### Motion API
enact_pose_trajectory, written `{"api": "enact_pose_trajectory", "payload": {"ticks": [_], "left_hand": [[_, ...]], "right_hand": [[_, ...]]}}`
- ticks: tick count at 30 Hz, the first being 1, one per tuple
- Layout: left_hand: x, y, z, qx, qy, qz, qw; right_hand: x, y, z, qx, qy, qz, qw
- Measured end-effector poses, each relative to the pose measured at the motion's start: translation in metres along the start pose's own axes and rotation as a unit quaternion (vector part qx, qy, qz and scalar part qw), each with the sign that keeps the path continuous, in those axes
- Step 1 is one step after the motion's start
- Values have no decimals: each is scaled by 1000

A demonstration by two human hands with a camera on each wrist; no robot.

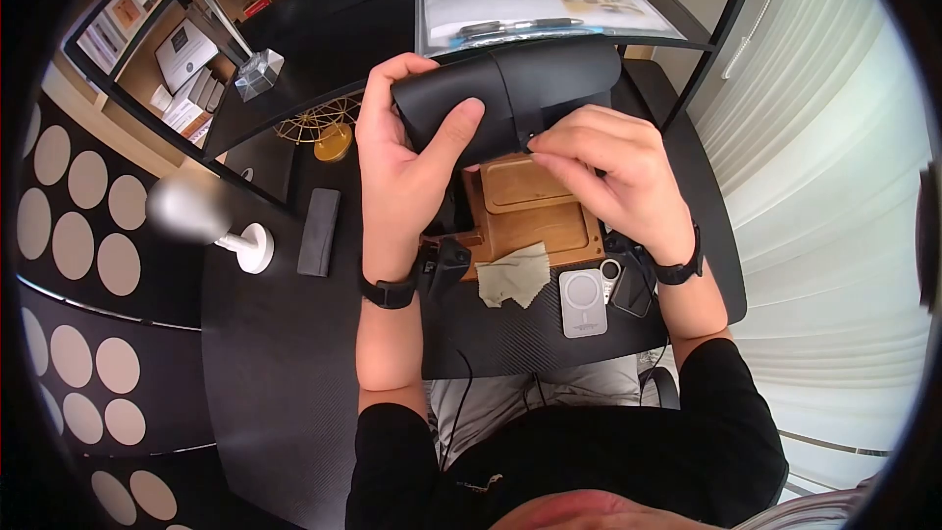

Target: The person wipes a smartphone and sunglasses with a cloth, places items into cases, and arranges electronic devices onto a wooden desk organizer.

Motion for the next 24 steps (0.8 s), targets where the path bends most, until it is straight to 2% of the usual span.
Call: {"api": "enact_pose_trajectory", "payload": {"ticks": [3, 5, 8, 14, 24], "left_hand": [[0, 0, 1, -31, 13, 2, 999], [-2, -1, -2, 2, -39, -3, 999], [-3, -2, -4, 23, -53, -2, 998], [-3, -1, 0, 27, -55, 3, 998], [-6, -1, 0, 30, -84, 1, 996]], "right_hand": [[2, -1, -2, -12, 13, 2, 1000], [3, -1, -1, -5, 3, 2, 1000], [2, -1, -2, 4, -11, 3, 1000], [1, -1, 0, 4, -40, 30, 999], [2, -1, 1, 25, -100, 24, 994]]}}
Point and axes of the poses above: each hand's wrist, its own y-axis towards the middle knuckle, its own x-axis out of the back of the hand, z = x × y, the point moved 3 cm from there along y, towards the middle knuckle, and after that the axes turned 1 degree about x, right-handed, at the moved point
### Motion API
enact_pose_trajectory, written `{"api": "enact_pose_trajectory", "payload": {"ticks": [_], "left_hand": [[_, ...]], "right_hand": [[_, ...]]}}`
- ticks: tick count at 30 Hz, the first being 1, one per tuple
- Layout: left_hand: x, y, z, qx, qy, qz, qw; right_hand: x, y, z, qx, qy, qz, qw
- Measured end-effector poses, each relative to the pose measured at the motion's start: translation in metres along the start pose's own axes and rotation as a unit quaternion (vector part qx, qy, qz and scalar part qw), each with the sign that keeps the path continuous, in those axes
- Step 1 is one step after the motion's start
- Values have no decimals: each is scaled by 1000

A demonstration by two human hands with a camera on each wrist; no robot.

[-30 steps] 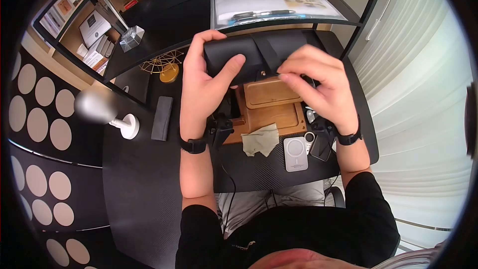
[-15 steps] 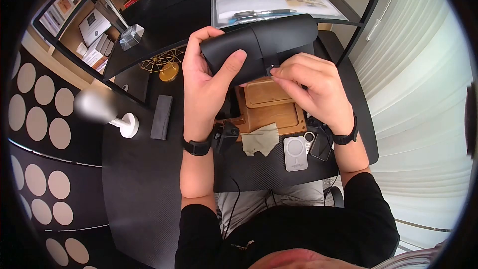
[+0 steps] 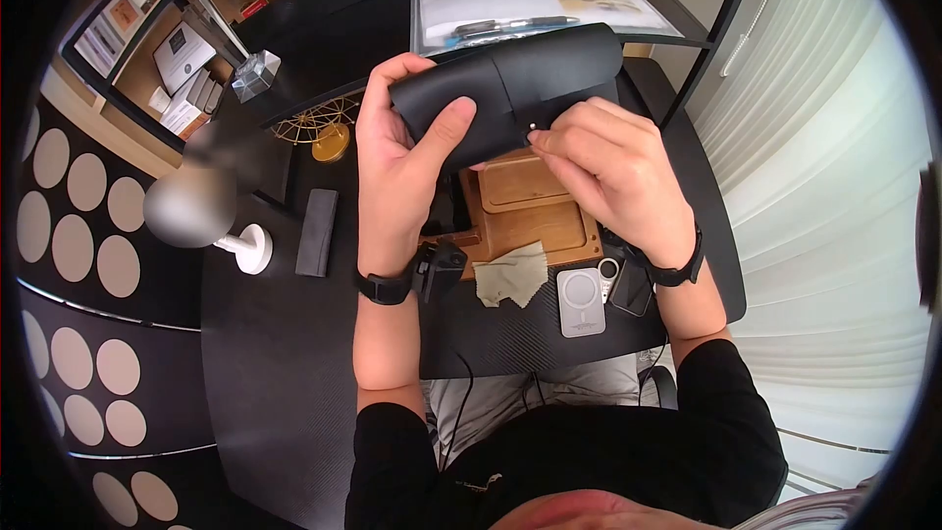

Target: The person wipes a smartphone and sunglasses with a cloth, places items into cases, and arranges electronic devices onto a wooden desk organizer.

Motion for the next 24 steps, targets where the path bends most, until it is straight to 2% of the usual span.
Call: {"api": "enact_pose_trajectory", "payload": {"ticks": [3, 7, 11, 12, 14, 16, 18, 19, 21, 23, 24], "left_hand": [[2, 0, -2, 6, 3, -1, 1000], [10, 2, -1, 9, 8, 10, 1000], [21, 3, -11, -16, 11, -5, 1000], [30, 5, -13, -63, 50, -23, 996], [48, 1, -27, -77, 58, -74, 993], [77, -2, -37, -78, 60, -120, 988], [117, -10, -41, -88, 117, -170, 975], [136, -20, -42, -75, 136, -227, 961], [182, -42, -40, -48, 215, -270, 937], [217, -71, -24, -10, 184, -286, 940], [221, -86, -15, 41, 180, -304, 935]], "right_hand": [[3, 1, -1, 6, -40, -2, 999], [15, 3, -11, 11, -26, -105, 994], [33, 0, -15, -48, 18, -140, 989], [35, 0, -14, -70, 34, -132, 988], [39, -1, -12, -97, 56, -125, 986], [37, -1, -13, -79, 94, -54, 991], [36, -2, -13, -70, 99, -43, 992], [35, -1, -13, -57, 94, -35, 993], [33, -2, -14, -72, 114, -30, 990], [27, -1, -13, -59, 120, -8, 991], [26, -1, -12, -56, 118, 30, 991]]}}
Point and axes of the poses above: each hand's wrist, its own y-axis towards the middle knuckle, its own x-axis out of the back of the hand, z = x × y, the point moved 3 cm from there along y, towards the middle knuckle, and after that the axes turned 1 degree about x, right-handed, at the moved point
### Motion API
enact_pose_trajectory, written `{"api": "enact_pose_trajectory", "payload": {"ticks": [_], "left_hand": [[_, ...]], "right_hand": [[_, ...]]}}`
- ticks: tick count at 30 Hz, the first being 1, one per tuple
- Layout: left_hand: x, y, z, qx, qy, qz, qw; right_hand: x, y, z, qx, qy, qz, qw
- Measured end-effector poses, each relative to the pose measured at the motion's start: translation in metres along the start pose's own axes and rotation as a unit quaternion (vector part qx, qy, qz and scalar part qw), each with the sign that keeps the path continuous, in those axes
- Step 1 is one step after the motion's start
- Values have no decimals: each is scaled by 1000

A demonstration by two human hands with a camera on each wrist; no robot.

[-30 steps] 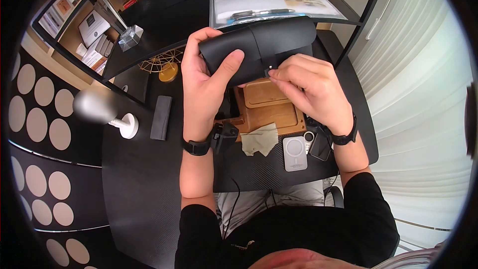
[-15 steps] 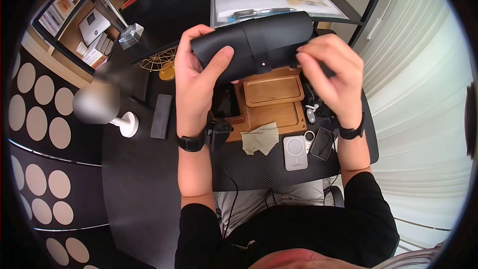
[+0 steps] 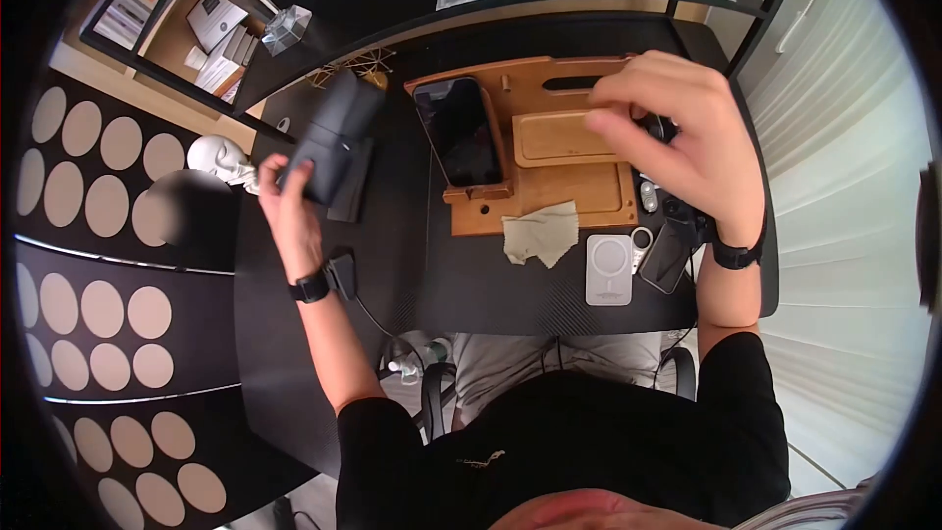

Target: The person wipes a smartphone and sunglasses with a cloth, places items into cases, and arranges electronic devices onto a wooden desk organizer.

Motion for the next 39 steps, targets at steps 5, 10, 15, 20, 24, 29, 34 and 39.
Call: {"api": "enact_pose_trajectory", "payload": {"ticks": [5, 10, 15, 20, 24, 29, 34, 39], "left_hand": [[11, -42, 44, 86, -23, -35, 995], [-19, -68, 88, 180, 29, 7, 983], [-41, -69, 93, 206, 251, 186, 927], [-31, -52, 83, 36, 455, 242, 856], [-2, -15, 73, -139, 548, 130, 814], [21, 5, 77, -47, 636, 124, 761], [45, 13, 95, -23, 596, 138, 791], [55, 25, 85, 61, 412, 113, 902]], "right_hand": [[-28, -10, -2, -49, 19, 113, 992], [-82, -34, -5, -39, -4, 285, 958], [-139, -61, -12, -56, -16, 360, 931], [-163, -78, -17, -7, -49, 339, 939], [-173, -84, -21, 32, -65, 326, 942], [-171, -79, -23, 12, -77, 344, 936], [-176, -86, -26, 28, -82, 308, 947], [-176, -85, -27, 22, -79, 294, 952]]}}
Point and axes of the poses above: each hand's wrist, its own y-axis towards the middle knuckle, its own x-axis out of the back of the hand, z = x × y, the point moved 3 cm from there along y, towards the middle knuckle, and after that the axes turned 1 degree about x, right-handed, at the moved point
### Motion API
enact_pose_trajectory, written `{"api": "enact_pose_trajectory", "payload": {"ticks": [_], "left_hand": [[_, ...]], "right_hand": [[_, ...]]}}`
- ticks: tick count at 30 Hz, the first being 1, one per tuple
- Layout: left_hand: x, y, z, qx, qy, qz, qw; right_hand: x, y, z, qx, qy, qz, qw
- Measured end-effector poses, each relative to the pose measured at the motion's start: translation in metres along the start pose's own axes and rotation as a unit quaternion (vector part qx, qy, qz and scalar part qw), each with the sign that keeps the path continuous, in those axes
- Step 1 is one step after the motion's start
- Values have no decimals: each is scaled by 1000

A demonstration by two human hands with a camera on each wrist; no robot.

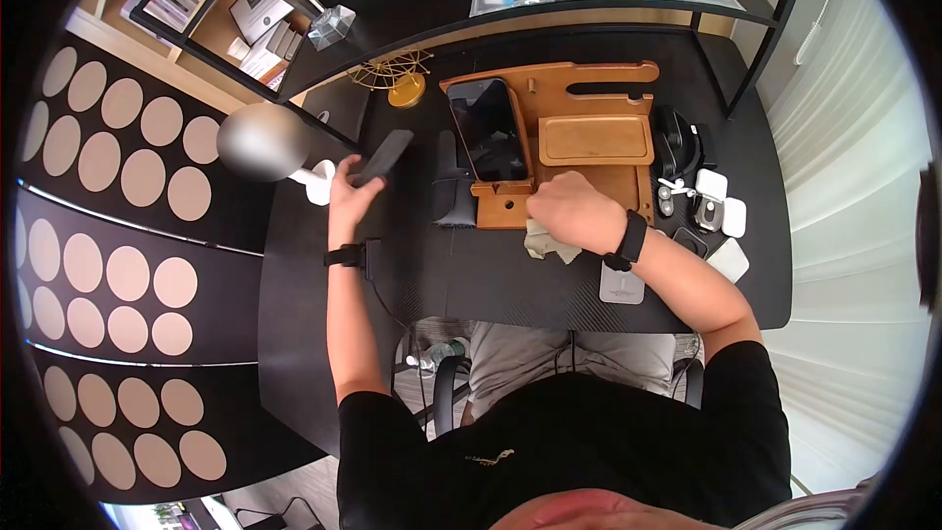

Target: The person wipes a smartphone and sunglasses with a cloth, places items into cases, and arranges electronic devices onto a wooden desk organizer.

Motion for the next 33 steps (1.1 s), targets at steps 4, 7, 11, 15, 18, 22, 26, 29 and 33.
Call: {"api": "enact_pose_trajectory", "payload": {"ticks": [4, 7, 11, 15, 18, 22, 26, 29, 33], "left_hand": [[20, -23, -59, -23, -306, 0, 952], [28, -39, -97, -124, -426, 29, 896], [21, -64, -161, -238, -422, 72, 872], [3, -77, -222, -345, -356, 97, 863], [-14, -80, -268, -420, -288, 115, 853], [-43, -67, -301, -484, -265, 120, 825], [-71, -57, -323, -363, -424, 141, 817], [-80, -49, -331, -383, -483, 55, 786], [-96, -39, -334, -354, -513, 14, 782]], "right_hand": [[0, 2, 1, 3, -23, 49, 999], [13, 10, -2, 4, 37, 112, 993], [65, 24, -12, -32, 419, -74, 904], [99, 13, -32, -115, 691, -271, 660], [125, -1, -50, -94, 764, -348, 534], [151, -20, -62, -76, 737, -394, 544], [164, -17, -42, -98, 672, -395, 619], [154, -7, -34, -114, 597, -390, 691], [140, 1, -31, -116, 511, -381, 762]]}}
Point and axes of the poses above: each hand's wrist, its own y-axis towards the middle knuckle, its own x-axis out of the back of the hand, z = x × y, the point moved 3 cm from there along y, towards the middle knuckle, and after that the axes turned 1 degree about x, right-handed, at the moved point
